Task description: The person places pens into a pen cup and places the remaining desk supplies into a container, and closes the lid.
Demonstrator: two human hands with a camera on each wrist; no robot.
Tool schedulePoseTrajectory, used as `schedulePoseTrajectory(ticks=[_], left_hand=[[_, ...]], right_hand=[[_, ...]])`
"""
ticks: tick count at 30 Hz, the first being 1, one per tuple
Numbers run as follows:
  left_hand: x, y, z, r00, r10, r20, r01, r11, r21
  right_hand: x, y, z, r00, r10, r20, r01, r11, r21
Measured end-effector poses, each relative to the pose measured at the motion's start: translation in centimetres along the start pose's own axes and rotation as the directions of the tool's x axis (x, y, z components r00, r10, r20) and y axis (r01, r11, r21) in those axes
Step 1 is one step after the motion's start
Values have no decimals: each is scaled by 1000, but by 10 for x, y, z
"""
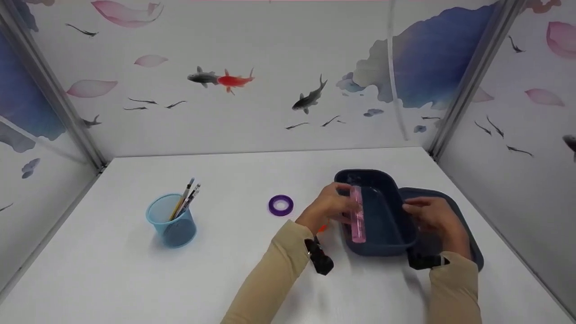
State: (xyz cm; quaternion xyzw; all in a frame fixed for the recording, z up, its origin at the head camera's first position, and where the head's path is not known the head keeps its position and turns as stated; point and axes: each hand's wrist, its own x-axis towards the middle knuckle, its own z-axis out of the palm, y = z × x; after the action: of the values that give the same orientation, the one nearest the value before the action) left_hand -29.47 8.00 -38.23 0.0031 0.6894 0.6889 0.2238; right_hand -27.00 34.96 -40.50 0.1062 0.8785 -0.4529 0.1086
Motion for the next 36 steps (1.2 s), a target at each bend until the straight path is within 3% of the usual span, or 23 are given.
schedulePoseTrajectory(ticks=[6,10,13,15,20,27,31,36], left_hand=[[3,-1,17,999,47,-14,-47,999,-16],[5,-1,30,991,67,-119,-67,998,7],[6,-3,39,974,89,-208,-74,994,77],[7,-5,43,967,108,-232,-79,988,130],[8,-13,51,965,138,-224,-86,970,226],[9,-17,57,965,170,-201,-117,961,253],[8,-18,58,956,214,-203,-135,930,341],[6,-18,57,946,266,-186,-144,857,495]], right_hand=[[-1,-1,0,1000,-26,-12,26,1000,4],[0,-3,0,999,-33,-19,33,999,5],[1,-3,1,999,-31,-17,31,999,11],[1,-3,1,999,-27,-17,27,1000,12],[0,-2,1,1000,-13,-11,13,1000,14],[-1,-4,-2,1000,-6,-11,6,1000,9],[-2,-3,-2,1000,-4,-7,4,1000,6],[0,-2,-2,1000,-11,7,10,999,53]])
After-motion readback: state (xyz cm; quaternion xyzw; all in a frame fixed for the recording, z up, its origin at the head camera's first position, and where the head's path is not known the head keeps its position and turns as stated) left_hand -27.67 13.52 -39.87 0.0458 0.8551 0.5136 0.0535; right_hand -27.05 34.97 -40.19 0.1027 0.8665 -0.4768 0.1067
